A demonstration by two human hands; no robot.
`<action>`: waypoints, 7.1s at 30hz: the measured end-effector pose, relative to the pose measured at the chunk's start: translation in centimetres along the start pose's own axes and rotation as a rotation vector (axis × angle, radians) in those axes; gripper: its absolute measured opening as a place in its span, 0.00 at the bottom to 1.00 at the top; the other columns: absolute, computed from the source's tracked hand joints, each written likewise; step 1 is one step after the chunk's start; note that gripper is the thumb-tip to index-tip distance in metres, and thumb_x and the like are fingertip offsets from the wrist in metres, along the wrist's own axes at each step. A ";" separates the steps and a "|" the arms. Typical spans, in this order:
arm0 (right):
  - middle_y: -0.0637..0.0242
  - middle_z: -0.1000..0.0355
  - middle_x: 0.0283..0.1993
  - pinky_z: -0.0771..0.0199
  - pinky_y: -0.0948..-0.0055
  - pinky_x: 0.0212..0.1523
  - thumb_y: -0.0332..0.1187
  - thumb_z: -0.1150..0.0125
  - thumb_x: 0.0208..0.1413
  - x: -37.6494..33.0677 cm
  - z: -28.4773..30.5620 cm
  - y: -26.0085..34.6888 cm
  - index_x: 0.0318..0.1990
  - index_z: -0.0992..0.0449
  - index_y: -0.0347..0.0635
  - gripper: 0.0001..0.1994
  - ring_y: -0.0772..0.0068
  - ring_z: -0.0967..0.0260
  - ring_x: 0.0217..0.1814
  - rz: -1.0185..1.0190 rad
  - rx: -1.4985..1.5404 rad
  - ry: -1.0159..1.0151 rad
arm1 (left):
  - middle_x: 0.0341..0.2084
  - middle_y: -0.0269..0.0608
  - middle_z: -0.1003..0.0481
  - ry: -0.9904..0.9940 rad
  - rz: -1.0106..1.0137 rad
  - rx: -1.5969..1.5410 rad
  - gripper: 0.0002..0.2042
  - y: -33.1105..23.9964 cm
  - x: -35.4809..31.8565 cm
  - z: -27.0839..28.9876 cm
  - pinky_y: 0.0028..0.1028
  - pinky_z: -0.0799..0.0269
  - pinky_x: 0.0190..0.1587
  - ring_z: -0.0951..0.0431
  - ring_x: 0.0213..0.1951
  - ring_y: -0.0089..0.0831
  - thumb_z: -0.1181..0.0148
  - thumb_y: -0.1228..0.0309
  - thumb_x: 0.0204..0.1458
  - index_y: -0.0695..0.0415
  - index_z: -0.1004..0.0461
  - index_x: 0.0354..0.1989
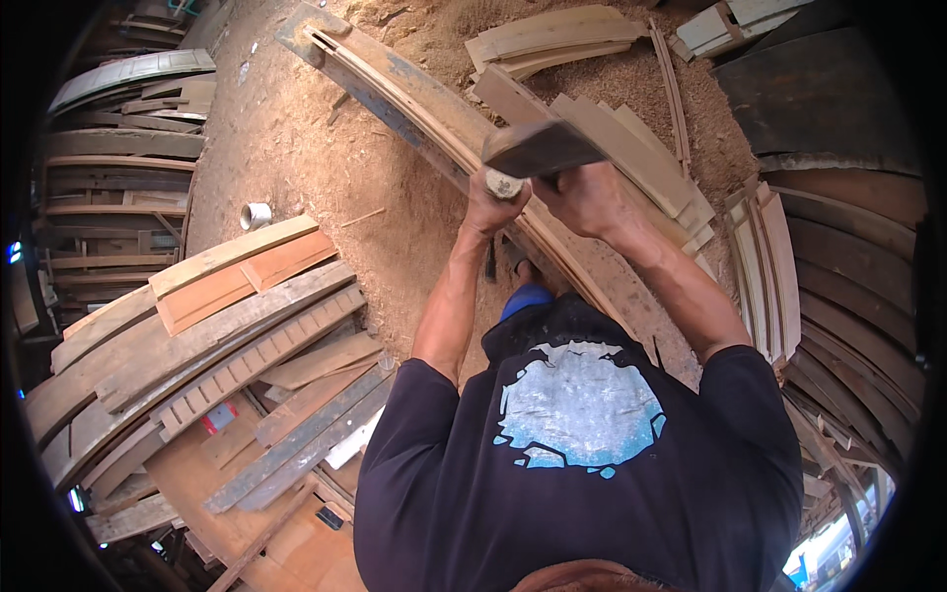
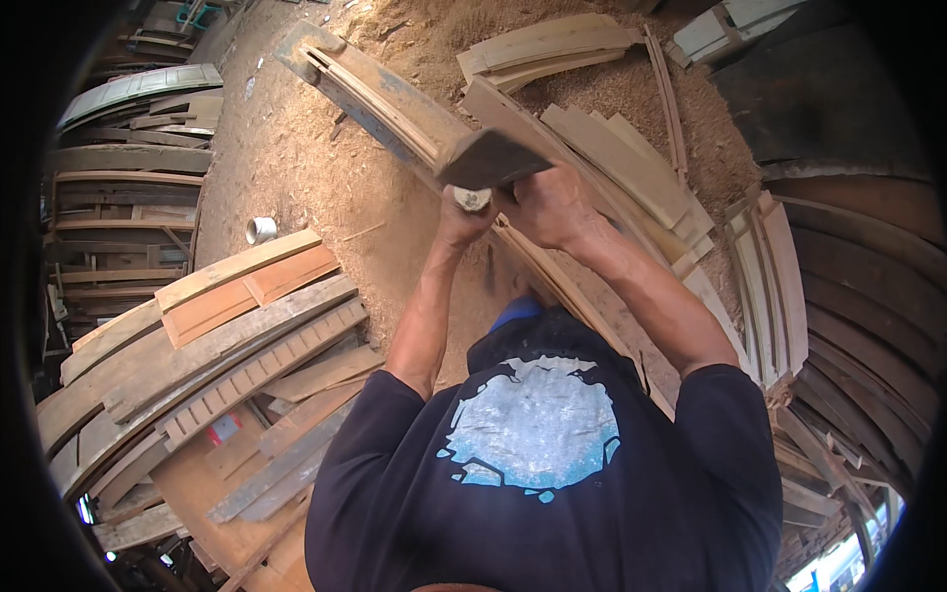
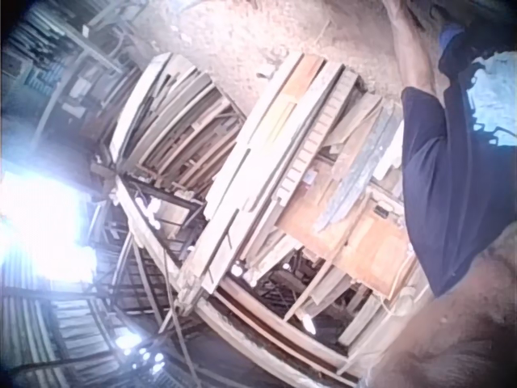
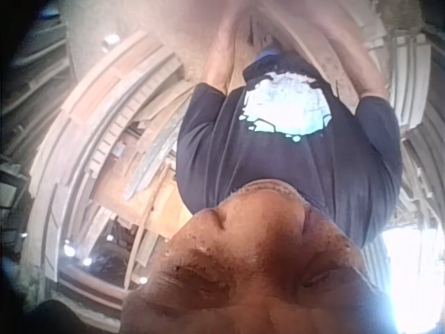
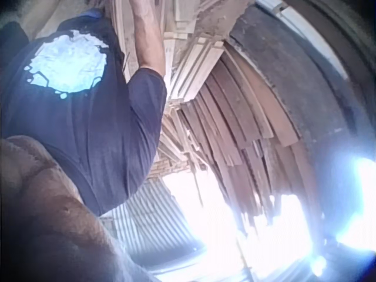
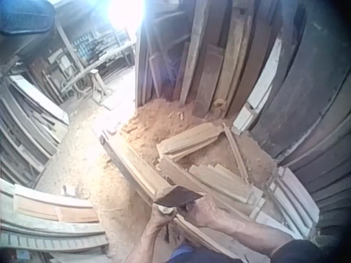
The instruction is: The person repeatedly strikes a wooden chisel with a mallet to split a long plank into smaller pieces. The person then moves the split pieces aside and continues the process on the remaining plank.
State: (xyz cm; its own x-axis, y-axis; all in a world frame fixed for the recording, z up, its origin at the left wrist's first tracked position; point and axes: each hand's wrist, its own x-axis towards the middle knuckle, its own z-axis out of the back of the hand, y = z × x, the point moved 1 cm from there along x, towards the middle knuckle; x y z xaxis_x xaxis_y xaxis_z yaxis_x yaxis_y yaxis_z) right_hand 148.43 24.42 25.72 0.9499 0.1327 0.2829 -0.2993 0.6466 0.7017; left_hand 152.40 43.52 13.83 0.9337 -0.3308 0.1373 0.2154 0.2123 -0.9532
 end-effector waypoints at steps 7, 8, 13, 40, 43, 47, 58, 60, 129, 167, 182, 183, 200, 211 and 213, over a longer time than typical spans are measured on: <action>0.44 0.22 0.35 0.23 0.53 0.40 0.38 0.36 0.54 -2.5 -0.1 0.5 0.38 0.19 0.35 0.13 0.41 0.22 0.39 -0.267 0.043 0.281 | 0.32 0.35 0.20 -0.018 0.094 -0.212 0.16 1.3 -0.7 -0.8 0.27 0.24 0.41 0.23 0.36 0.21 0.29 0.75 0.44 0.61 0.23 0.42; 0.45 0.22 0.35 0.24 0.54 0.40 0.38 0.36 0.54 -1.5 0.4 0.9 0.39 0.19 0.35 0.13 0.40 0.23 0.38 -0.240 0.151 0.163 | 0.30 0.33 0.21 -0.069 0.079 -0.193 0.14 1.6 -0.2 -0.3 0.26 0.25 0.40 0.24 0.35 0.20 0.29 0.75 0.44 0.61 0.24 0.40; 0.50 0.22 0.39 0.26 0.64 0.42 0.30 0.36 0.54 0.4 3.6 3.2 0.40 0.20 0.35 0.09 0.53 0.26 0.38 -0.251 0.320 0.030 | 0.24 0.28 0.27 -0.170 0.083 -0.179 0.11 0.9 1.6 1.2 0.23 0.28 0.34 0.28 0.29 0.18 0.29 0.75 0.47 0.57 0.28 0.32; 0.44 0.23 0.32 0.22 0.52 0.39 0.36 0.37 0.50 3.3 1.5 4.1 0.32 0.21 0.36 0.11 0.41 0.23 0.37 -0.061 0.159 0.023 | 0.39 0.38 0.18 0.053 0.075 -0.101 0.21 2.7 -0.8 0.4 0.26 0.24 0.45 0.21 0.40 0.25 0.34 0.78 0.46 0.59 0.24 0.52; 0.46 0.24 0.27 0.22 0.51 0.37 0.37 0.37 0.50 1.3 -1.3 0.6 0.30 0.21 0.36 0.11 0.41 0.23 0.34 -0.056 -0.005 0.071 | 0.37 0.38 0.18 0.063 0.057 -0.056 0.20 0.4 -0.5 0.2 0.27 0.23 0.44 0.20 0.39 0.25 0.32 0.77 0.46 0.59 0.24 0.50; 0.44 0.23 0.31 0.22 0.50 0.39 0.40 0.33 0.48 0.7 -1.2 0.9 0.29 0.20 0.34 0.14 0.40 0.24 0.36 -0.239 -0.168 0.405 | 0.37 0.39 0.18 -0.060 -0.012 -0.225 0.20 0.7 -1.7 -1.8 0.27 0.23 0.44 0.19 0.39 0.27 0.30 0.76 0.46 0.59 0.23 0.50; 0.68 0.25 0.30 0.29 0.72 0.34 0.29 0.35 0.56 2.4 7.8 4.8 0.41 0.21 0.35 0.08 0.78 0.33 0.31 -0.348 0.503 -0.113 | 0.26 0.31 0.26 -0.209 0.026 -0.057 0.12 -4.1 3.3 2.4 0.23 0.28 0.33 0.27 0.29 0.19 0.28 0.74 0.51 0.58 0.29 0.34; 0.75 0.27 0.30 0.32 0.76 0.32 0.27 0.36 0.59 2.1 8.1 4.9 0.40 0.21 0.35 0.05 0.85 0.36 0.31 -0.317 0.589 -0.169 | 0.26 0.30 0.26 -0.199 0.027 -0.054 0.10 -3.9 4.0 2.4 0.23 0.28 0.33 0.27 0.29 0.18 0.30 0.75 0.51 0.58 0.29 0.34; 0.60 0.28 0.31 0.27 0.66 0.38 0.29 0.37 0.55 0.7 8.0 5.1 0.44 0.25 0.29 0.13 0.70 0.32 0.31 -0.248 0.408 -0.124 | 0.26 0.27 0.26 -0.153 0.136 -0.084 0.10 -0.1 2.6 1.1 0.21 0.28 0.31 0.26 0.28 0.16 0.30 0.76 0.49 0.57 0.27 0.35; 0.51 0.28 0.29 0.27 0.64 0.35 0.31 0.36 0.54 1.0 6.2 5.1 0.43 0.25 0.32 0.13 0.60 0.28 0.29 -0.274 0.283 -0.012 | 0.29 0.30 0.22 -0.123 0.138 -0.136 0.10 -0.3 1.8 1.5 0.24 0.25 0.37 0.23 0.32 0.20 0.31 0.77 0.48 0.60 0.23 0.37; 0.44 0.24 0.31 0.25 0.48 0.36 0.33 0.36 0.50 0.5 1.2 0.2 0.40 0.24 0.36 0.12 0.39 0.24 0.35 -0.179 -0.148 0.277 | 0.37 0.36 0.21 0.079 -0.076 0.045 0.14 -1.7 1.0 -1.1 0.26 0.24 0.42 0.22 0.41 0.22 0.33 0.81 0.46 0.62 0.24 0.43; 0.43 0.23 0.32 0.25 0.46 0.36 0.33 0.36 0.50 0.5 1.1 -0.2 0.41 0.24 0.36 0.13 0.37 0.24 0.36 -0.190 -0.217 0.360 | 0.41 0.38 0.22 0.094 -0.063 0.060 0.16 -1.3 1.5 -1.4 0.27 0.25 0.45 0.22 0.44 0.23 0.33 0.81 0.46 0.62 0.24 0.45; 0.42 0.24 0.35 0.25 0.51 0.39 0.34 0.37 0.51 -0.3 1.6 2.2 0.43 0.23 0.37 0.14 0.37 0.25 0.40 -0.190 0.124 0.140 | 0.36 0.37 0.20 0.072 0.109 -0.044 0.18 1.4 -2.5 -0.3 0.25 0.24 0.43 0.23 0.39 0.20 0.30 0.75 0.47 0.62 0.24 0.48; 0.62 0.25 0.35 0.26 0.70 0.40 0.29 0.35 0.58 0.4 6.7 5.0 0.47 0.24 0.33 0.12 0.76 0.31 0.35 -0.347 0.484 -0.128 | 0.25 0.30 0.26 -0.190 0.001 0.004 0.11 -4.4 4.1 2.5 0.23 0.27 0.35 0.27 0.29 0.18 0.27 0.73 0.50 0.57 0.28 0.34; 0.64 0.25 0.37 0.27 0.72 0.41 0.30 0.35 0.60 0.4 7.1 5.0 0.48 0.25 0.31 0.13 0.79 0.32 0.38 -0.374 0.514 -0.164 | 0.25 0.30 0.26 -0.184 0.027 -0.037 0.11 -3.8 4.5 2.3 0.23 0.27 0.35 0.26 0.30 0.18 0.28 0.73 0.50 0.57 0.27 0.34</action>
State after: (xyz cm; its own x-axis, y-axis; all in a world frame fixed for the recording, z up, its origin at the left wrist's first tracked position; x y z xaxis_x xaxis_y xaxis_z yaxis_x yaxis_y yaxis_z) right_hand 146.66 22.34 33.96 0.9843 -0.1742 0.0270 0.0049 0.1801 0.9836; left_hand 156.43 43.38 18.68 0.9763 -0.1512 0.1548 0.1816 0.1840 -0.9660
